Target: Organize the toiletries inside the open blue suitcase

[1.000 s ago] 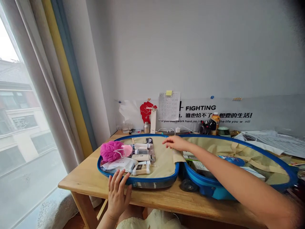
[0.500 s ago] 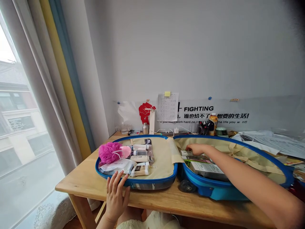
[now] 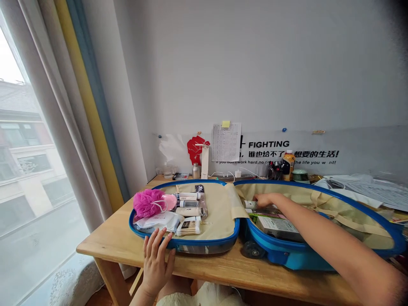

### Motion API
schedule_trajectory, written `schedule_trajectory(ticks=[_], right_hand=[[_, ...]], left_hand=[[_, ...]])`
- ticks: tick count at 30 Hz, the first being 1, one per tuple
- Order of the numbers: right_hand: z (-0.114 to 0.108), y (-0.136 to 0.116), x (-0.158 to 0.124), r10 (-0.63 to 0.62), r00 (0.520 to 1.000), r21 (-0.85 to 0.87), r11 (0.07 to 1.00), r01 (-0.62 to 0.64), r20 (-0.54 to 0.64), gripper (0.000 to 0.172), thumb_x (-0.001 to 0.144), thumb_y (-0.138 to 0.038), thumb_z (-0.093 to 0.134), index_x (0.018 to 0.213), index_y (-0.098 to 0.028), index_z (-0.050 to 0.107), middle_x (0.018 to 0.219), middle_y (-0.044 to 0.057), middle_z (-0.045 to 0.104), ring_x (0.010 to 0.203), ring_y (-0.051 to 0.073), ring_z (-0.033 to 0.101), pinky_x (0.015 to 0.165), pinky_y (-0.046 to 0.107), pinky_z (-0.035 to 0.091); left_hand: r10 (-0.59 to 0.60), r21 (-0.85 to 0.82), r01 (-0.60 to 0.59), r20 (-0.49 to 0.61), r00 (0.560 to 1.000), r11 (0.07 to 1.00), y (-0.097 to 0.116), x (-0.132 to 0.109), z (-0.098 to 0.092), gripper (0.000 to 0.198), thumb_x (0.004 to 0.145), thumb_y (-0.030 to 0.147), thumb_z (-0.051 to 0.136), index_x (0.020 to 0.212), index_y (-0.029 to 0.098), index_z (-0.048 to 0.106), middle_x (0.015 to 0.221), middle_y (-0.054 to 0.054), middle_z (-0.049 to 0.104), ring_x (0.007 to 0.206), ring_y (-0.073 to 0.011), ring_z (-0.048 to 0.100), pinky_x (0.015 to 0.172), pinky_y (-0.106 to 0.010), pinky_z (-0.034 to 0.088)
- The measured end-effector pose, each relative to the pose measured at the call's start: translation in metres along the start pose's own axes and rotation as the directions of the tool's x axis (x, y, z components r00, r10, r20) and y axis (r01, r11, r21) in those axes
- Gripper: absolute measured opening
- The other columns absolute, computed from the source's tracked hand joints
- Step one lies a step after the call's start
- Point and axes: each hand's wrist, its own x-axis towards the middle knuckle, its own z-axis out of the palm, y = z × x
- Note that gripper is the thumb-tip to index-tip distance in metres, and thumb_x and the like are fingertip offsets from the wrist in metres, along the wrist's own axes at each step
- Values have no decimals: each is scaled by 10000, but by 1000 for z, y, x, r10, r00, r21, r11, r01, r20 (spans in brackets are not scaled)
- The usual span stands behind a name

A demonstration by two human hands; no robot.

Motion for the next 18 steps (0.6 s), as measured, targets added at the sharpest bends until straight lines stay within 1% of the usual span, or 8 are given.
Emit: schedule_trajectory(ticks=[4,7,9,12,14,15,16,18], right_hand=[[0,-2,-3,81,990,-48,996,-76,112,355,905,-392,564,1179,-166,575,1170,72,600,1000,172,601,855,383,528],[-4,-6,-9,69,989,-58,996,-62,132,324,904,-390,566,1139,-170,594,1143,66,610,986,164,604,848,362,526],[-10,-7,-15,45,992,-49,998,-39,117,303,903,-393,567,1097,-163,606,1093,56,623,949,153,609,828,348,527],[-26,-6,-28,-1,999,-23,1000,2,39,258,886,-379,589,1010,-154,622,981,37,640,847,129,604,773,318,517],[-41,-4,-38,-38,998,-4,999,38,-50,210,825,-316,650,961,-156,643,919,48,655,800,143,603,720,285,491],[-49,-5,-43,-56,993,3,998,57,-101,213,790,-276,668,967,-159,652,912,61,665,791,160,609,696,275,477],[-56,-6,-47,-74,986,8,997,76,-151,256,766,-245,668,1006,-159,654,929,78,673,794,181,618,680,274,466],[-69,-16,-52,-111,963,7,993,116,-245,393,779,-248,615,1162,-160,610,1030,110,672,840,220,636,691,288,467]], left_hand=[[-8,-9,8,-5,1000,1000,1,2,0,556,880,165,498,1422,221,390,1376,-113,524,1424,-242,301,1191,-465,177],[-3,-14,3,-6,1000,1000,1,3,-1,547,881,157,498,1415,208,396,1370,-123,521,1434,-235,281,1194,-461,169],[0,-15,0,-6,1000,1000,2,3,-1,531,882,156,499,1403,199,408,1362,-128,523,1437,-231,272,1196,-461,162],[2,-16,-2,-10,1000,1000,2,3,-1,506,884,152,496,1383,196,429,1347,-127,533,1434,-227,277,1197,-461,158],[-1,-16,1,-15,1000,1000,1,3,-1,495,883,153,494,1374,197,441,1336,-124,543,1429,-229,287,1195,-462,163],[-4,-16,4,-15,1000,1000,1,3,0,493,883,157,494,1372,197,445,1333,-123,547,1427,-231,293,1194,-463,167],[-8,-17,7,-14,1000,1000,1,2,0,492,883,163,495,1372,198,447,1332,-123,550,1423,-235,300,1193,-465,172],[-17,-15,16,-9,1000,1000,1,2,0,498,885,175,493,1379,204,442,1335,-119,553,1416,-239,314,1191,-468,179]])
